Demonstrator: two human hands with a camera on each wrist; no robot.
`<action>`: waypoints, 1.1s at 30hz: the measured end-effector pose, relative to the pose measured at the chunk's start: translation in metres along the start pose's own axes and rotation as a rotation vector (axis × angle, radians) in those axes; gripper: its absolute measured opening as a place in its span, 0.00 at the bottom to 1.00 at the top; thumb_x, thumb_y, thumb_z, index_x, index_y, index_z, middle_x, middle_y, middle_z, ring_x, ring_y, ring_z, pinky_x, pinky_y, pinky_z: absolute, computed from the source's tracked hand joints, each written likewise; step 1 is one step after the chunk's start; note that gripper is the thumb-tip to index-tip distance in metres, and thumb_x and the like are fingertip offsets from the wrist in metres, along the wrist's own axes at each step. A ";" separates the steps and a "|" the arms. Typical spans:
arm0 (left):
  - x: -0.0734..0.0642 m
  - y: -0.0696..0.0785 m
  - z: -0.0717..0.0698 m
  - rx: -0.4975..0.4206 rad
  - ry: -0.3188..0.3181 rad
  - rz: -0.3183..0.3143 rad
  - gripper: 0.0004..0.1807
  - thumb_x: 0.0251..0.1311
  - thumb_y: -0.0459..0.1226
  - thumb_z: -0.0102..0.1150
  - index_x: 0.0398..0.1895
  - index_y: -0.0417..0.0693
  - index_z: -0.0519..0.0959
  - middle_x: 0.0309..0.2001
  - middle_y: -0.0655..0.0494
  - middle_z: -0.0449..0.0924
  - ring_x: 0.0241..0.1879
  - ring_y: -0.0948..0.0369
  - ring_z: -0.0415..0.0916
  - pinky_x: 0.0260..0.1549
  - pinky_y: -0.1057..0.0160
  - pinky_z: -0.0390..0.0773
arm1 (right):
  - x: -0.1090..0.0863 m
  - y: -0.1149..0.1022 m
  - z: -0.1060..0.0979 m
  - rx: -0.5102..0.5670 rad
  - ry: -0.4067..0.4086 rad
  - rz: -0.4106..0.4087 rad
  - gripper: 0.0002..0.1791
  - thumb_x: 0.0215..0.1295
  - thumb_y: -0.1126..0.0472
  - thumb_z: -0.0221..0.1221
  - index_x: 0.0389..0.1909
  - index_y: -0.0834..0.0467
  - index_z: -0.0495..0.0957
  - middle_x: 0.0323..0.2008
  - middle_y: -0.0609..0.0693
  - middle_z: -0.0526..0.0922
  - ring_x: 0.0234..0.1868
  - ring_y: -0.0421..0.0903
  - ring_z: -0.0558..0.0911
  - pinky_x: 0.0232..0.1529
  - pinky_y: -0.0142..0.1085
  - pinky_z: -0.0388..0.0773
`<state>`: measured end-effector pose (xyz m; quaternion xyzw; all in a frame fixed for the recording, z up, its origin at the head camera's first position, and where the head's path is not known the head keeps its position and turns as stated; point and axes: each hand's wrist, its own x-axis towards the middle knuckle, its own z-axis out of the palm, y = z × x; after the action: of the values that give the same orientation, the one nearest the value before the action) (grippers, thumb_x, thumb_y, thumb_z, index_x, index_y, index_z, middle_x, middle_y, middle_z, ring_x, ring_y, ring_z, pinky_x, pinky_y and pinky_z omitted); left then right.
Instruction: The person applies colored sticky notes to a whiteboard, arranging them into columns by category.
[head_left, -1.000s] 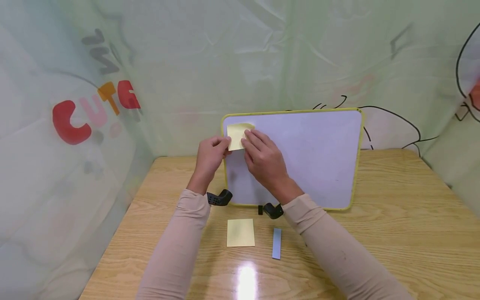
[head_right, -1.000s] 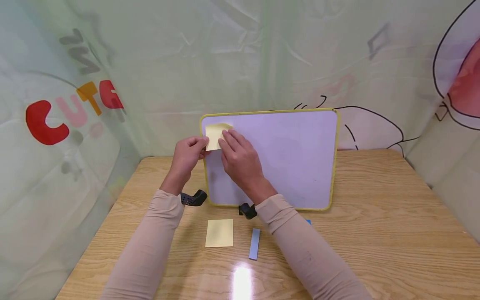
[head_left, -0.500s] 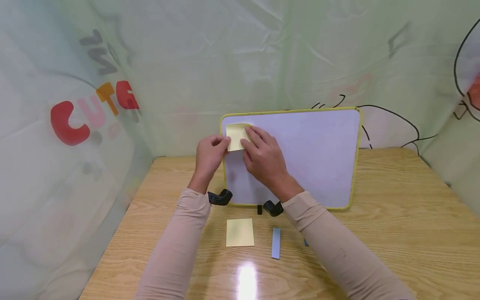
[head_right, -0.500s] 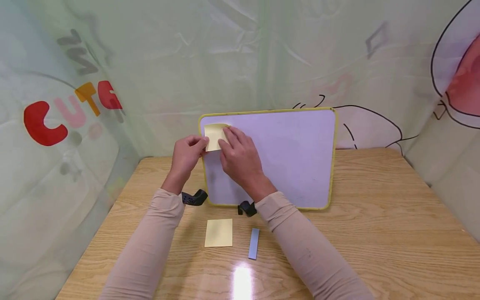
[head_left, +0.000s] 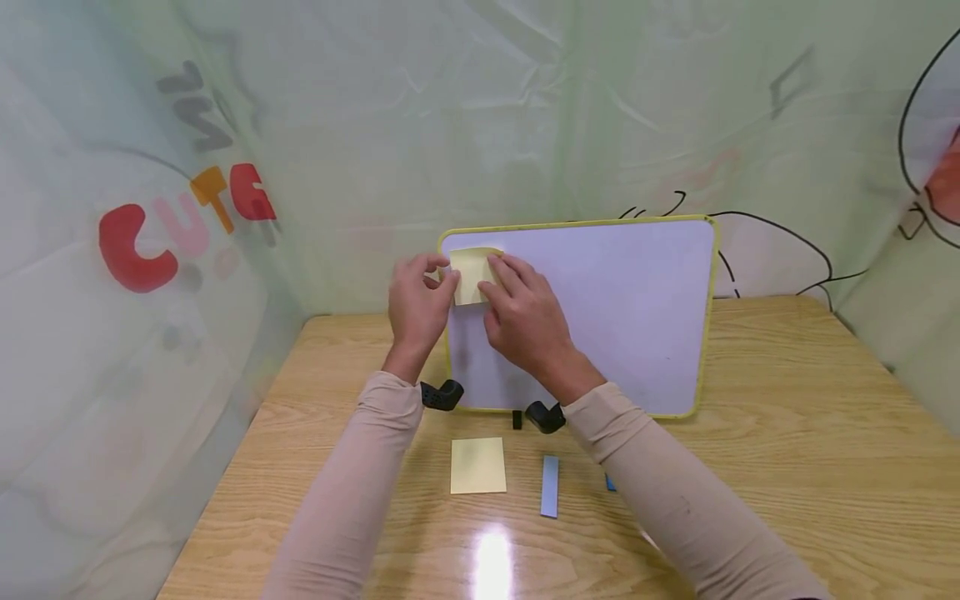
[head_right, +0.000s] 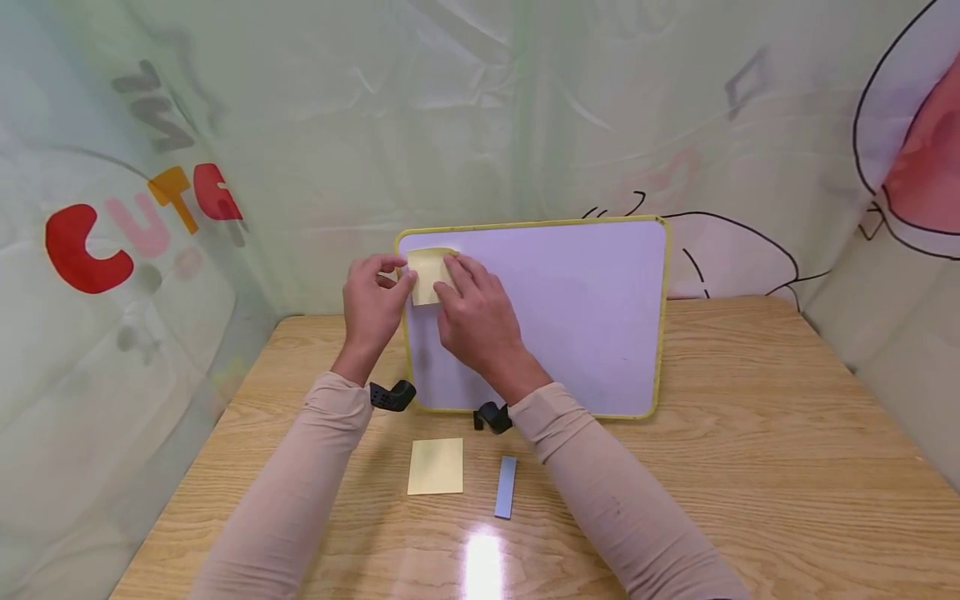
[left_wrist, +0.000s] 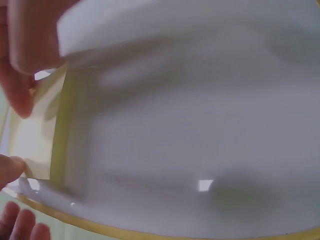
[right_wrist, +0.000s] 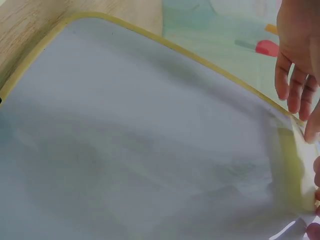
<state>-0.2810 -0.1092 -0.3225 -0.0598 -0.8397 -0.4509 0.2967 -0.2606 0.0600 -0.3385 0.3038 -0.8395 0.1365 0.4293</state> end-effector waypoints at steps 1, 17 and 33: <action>0.000 -0.001 0.000 0.025 0.008 0.024 0.12 0.61 0.41 0.68 0.47 0.48 0.85 0.43 0.50 0.74 0.40 0.55 0.76 0.35 0.57 0.77 | 0.000 0.000 0.000 0.000 0.000 -0.003 0.15 0.57 0.68 0.61 0.46 0.65 0.85 0.61 0.65 0.77 0.63 0.61 0.73 0.57 0.53 0.75; -0.006 -0.014 0.012 -0.022 -0.024 0.114 0.24 0.60 0.37 0.70 0.59 0.43 0.75 0.52 0.46 0.79 0.43 0.53 0.81 0.43 0.58 0.80 | 0.005 0.007 0.002 0.012 0.030 -0.128 0.21 0.56 0.67 0.64 0.52 0.67 0.82 0.59 0.61 0.80 0.63 0.57 0.75 0.57 0.51 0.74; -0.009 -0.014 0.015 -0.222 -0.019 -0.043 0.25 0.59 0.35 0.70 0.53 0.40 0.67 0.46 0.44 0.79 0.39 0.52 0.79 0.38 0.56 0.80 | 0.026 0.008 0.004 -0.013 0.010 -0.289 0.22 0.59 0.68 0.59 0.55 0.67 0.81 0.59 0.60 0.80 0.63 0.57 0.75 0.66 0.46 0.68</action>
<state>-0.2858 -0.1045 -0.3439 -0.0784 -0.7885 -0.5468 0.2704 -0.2801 0.0539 -0.3199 0.4181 -0.7856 0.0691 0.4507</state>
